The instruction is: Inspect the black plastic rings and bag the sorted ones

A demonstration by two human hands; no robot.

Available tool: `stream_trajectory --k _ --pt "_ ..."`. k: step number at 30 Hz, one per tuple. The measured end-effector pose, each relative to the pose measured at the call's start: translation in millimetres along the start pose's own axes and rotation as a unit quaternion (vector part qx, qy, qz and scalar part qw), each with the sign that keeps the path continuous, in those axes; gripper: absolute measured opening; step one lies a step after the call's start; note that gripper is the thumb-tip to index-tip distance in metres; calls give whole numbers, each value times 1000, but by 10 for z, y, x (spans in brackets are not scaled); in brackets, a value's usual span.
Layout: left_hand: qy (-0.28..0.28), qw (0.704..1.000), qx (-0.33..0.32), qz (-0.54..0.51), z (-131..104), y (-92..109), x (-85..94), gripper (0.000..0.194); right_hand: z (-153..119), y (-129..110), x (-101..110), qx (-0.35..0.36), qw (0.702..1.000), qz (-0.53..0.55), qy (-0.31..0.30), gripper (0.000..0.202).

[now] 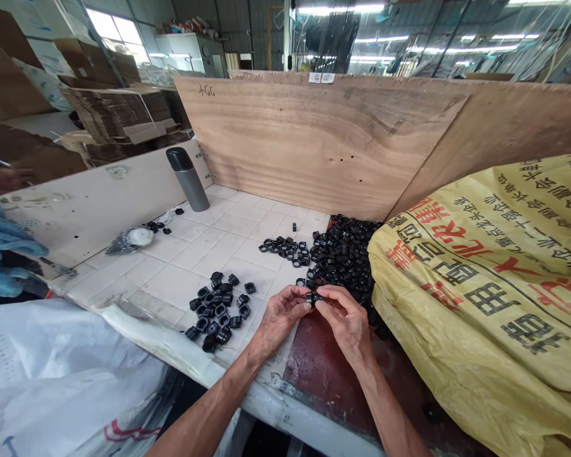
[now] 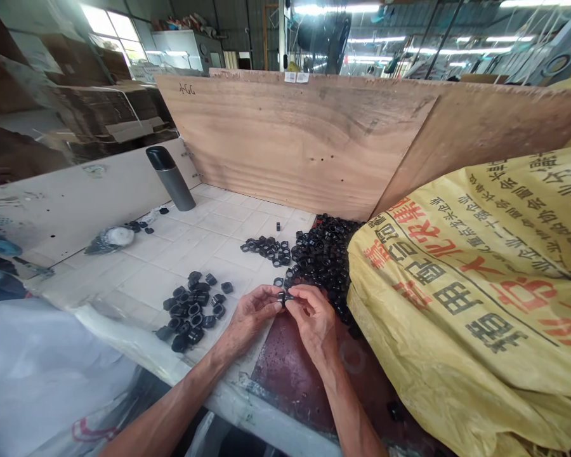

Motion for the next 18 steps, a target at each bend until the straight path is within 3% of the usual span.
stream_trajectory --k 12,18 --pt "-12 999 -31 12 -10 -64 7 30 -23 -27 -18 64 991 -114 10 14" --pt "-26 999 -26 24 -29 -106 10 31 -24 -18 -45 92 980 -176 23 23"
Point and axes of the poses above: each hand's wrist, its own z-axis towards the middle knuckle, its own x-axis out of the back of the hand, y = z × x, the point moved 4 cm from there along z, towards the middle knuckle, and after that the axes turned 11 degrees about -x, right-handed, at the moved point
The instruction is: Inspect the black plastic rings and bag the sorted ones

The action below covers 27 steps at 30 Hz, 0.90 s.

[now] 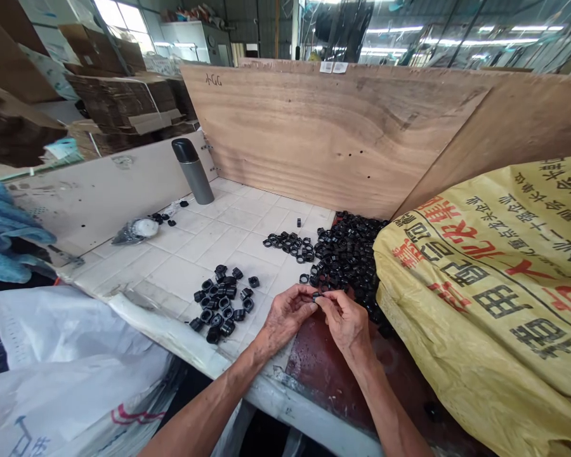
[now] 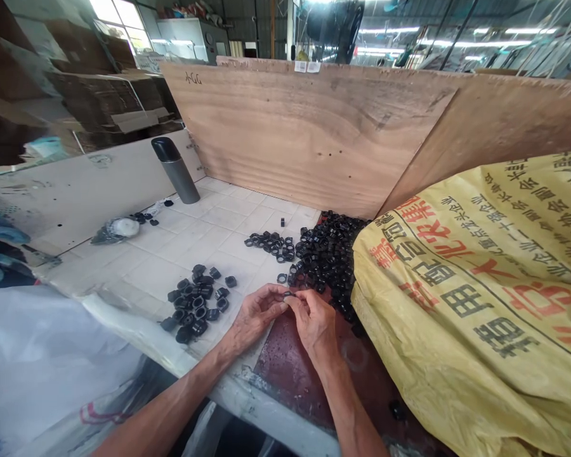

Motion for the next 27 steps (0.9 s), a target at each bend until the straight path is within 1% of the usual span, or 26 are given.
stream_trajectory --k 2,5,6,10,11,13,16,17,18,21,22,24,26,27 --pt "-6 1000 9 -2 -5 -10 -16 31 -8 -16 -5 9 1000 -23 3 29" --pt "-11 1000 21 -17 -1 2 -44 32 -19 -45 39 -6 1000 -9 27 24" --pt "-9 999 24 -24 3 12 -48 33 -22 -62 54 -7 1000 0 22 22" --pt "8 999 9 -34 8 49 -21 33 -22 -125 72 36 998 2 -58 23" --pt "5 999 5 -34 5 50 -15 33 -19 -121 75 44 997 -7 -64 21" --pt "-5 1000 2 -27 -4 41 -12 32 -10 -89 76 53 997 -41 -48 19" --pt "-13 1000 1 -15 -10 25 -24 31 -13 -28 30 58 994 -90 -27 39" --pt "-14 1000 3 -17 -9 21 -32 30 -18 -14 13 56 994 -95 -25 41" --pt "-13 1000 7 -21 -7 19 -40 31 -23 -4 3 48 994 -92 -19 41" --pt "-9 999 14 -32 4 18 -51 32 -29 -7 34 -4 999 -42 16 24" --pt "-7 999 15 -34 6 18 -47 33 -30 -29 49 -10 1000 -22 19 22" --pt "-3 999 15 -37 10 14 -30 34 -30 -99 59 11 1000 -1 -7 25" --pt "5 999 11 -37 10 10 -4 34 -30 -160 53 56 998 -6 -39 26" --pt "8 999 8 -35 9 10 6 34 -27 -167 50 70 996 -13 -44 24"
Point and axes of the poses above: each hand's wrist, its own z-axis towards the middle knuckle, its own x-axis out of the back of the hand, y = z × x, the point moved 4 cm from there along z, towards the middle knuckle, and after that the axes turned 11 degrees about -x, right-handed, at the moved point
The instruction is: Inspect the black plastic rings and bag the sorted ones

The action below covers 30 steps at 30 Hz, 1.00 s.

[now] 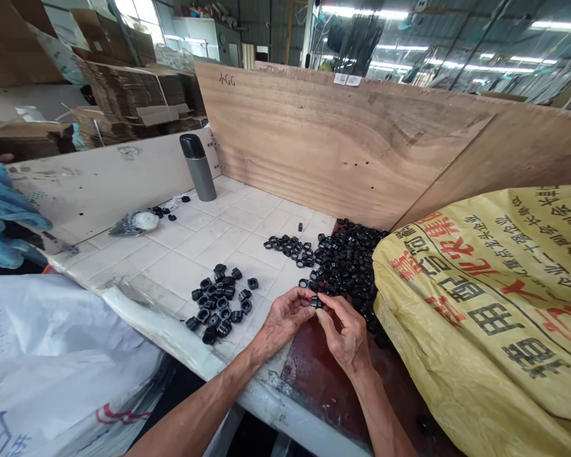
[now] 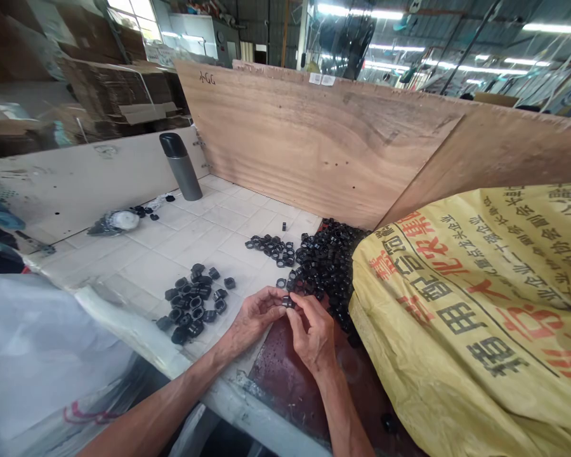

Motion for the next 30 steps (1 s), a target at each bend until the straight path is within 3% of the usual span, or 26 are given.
stream_trajectory --k 2,6,11,14,19,26,30 --pt "-4 1000 -5 8 -3 7 0 33 6 31 -2 5 1000 -25 13 21" --pt "-21 1000 -1 21 -3 22 -40 34 -4 130 -9 -34 996 -68 43 39" --pt "3 1000 -8 1 21 -11 2 34 -29 69 -17 -52 998 -16 10 27" --pt "11 1000 -17 -12 31 -32 31 33 -39 21 -6 -50 998 -23 27 37" --pt "23 1000 -12 -6 26 -22 39 31 -50 46 -10 -94 995 10 0 24" --pt "18 1000 -2 10 1 18 1 32 -2 94 -1 -71 997 11 18 22" --pt "9 1000 -3 16 -7 6 -20 33 -7 149 -16 -100 994 -33 38 30"
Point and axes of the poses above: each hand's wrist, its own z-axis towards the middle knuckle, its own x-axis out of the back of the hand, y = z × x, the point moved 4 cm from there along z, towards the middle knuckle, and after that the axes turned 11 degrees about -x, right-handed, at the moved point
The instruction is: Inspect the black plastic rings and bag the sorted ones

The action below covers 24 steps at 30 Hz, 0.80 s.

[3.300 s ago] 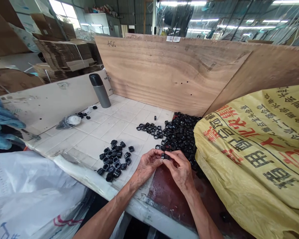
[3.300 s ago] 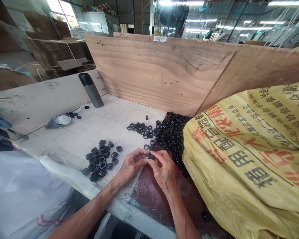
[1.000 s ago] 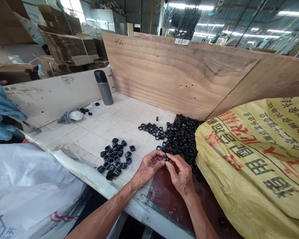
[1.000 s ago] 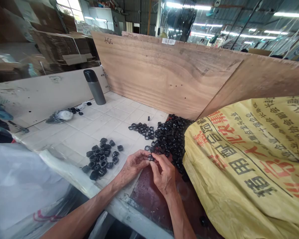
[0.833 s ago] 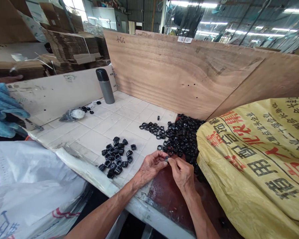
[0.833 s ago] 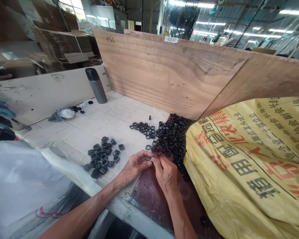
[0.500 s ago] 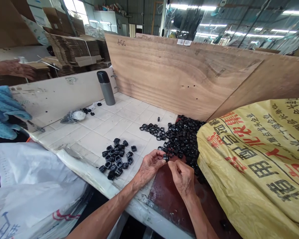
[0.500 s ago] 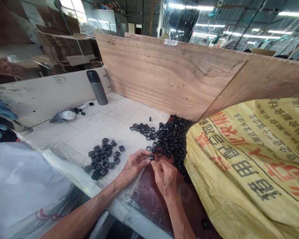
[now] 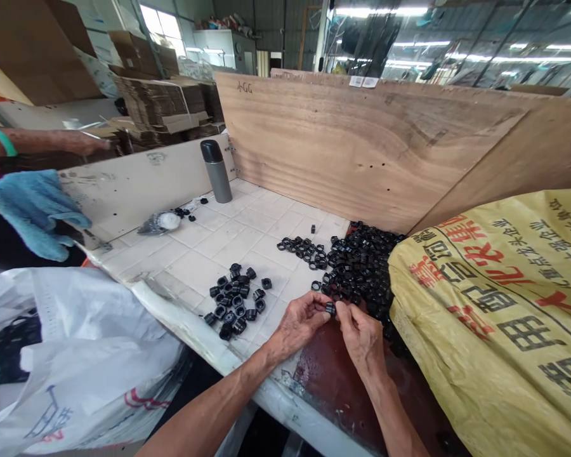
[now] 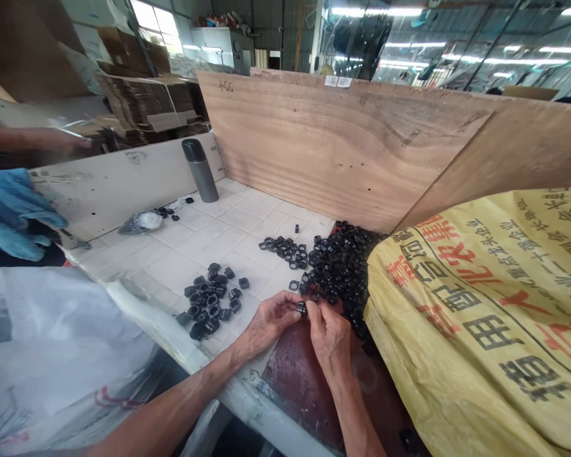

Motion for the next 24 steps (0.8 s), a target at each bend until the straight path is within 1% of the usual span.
stream_trajectory --k 3,5,7,9,11,13,16,17,18,19,20,21,22,23,24 --pt "3 1000 3 -25 9 -8 3 34 -17 -2 -29 20 998 42 -37 22" --pt "-2 1000 2 -8 3 7 5 33 -23 11 -45 16 997 64 -47 22" --pt "-18 998 -19 65 -21 49 6 28 -22 47 -70 -31 995 82 -49 23" --pt "-41 981 -72 176 -59 117 7 22 -26 85 -116 -105 984 125 -66 26" --pt "-69 948 -144 276 -101 186 -3 22 -40 103 -178 -180 957 206 -100 30" --pt "-103 914 -203 335 -135 217 -24 29 -61 104 -239 -243 911 303 -137 35" --pt "-161 863 -252 407 -165 201 -80 38 -101 112 -300 -309 844 400 -178 41" --pt "-177 843 -264 434 -178 197 -98 39 -116 119 -316 -326 829 413 -191 41" --pt "-190 824 -270 461 -195 199 -106 39 -132 126 -331 -338 820 415 -205 42" --pt "-196 809 -266 487 -216 210 -97 39 -144 133 -344 -342 820 403 -218 43" --pt "-198 795 -254 513 -243 232 -69 37 -147 143 -349 -337 834 374 -224 43" --pt "-195 782 -235 543 -275 267 -19 35 -138 155 -341 -320 862 327 -217 43" --pt "-187 766 -212 577 -308 314 52 32 -113 172 -315 -291 900 264 -189 43" --pt "-177 740 -191 621 -341 375 133 26 -78 189 -267 -253 938 193 -135 40" --pt "-161 704 -174 670 -365 446 219 19 -41 201 -205 -209 968 120 -65 35"
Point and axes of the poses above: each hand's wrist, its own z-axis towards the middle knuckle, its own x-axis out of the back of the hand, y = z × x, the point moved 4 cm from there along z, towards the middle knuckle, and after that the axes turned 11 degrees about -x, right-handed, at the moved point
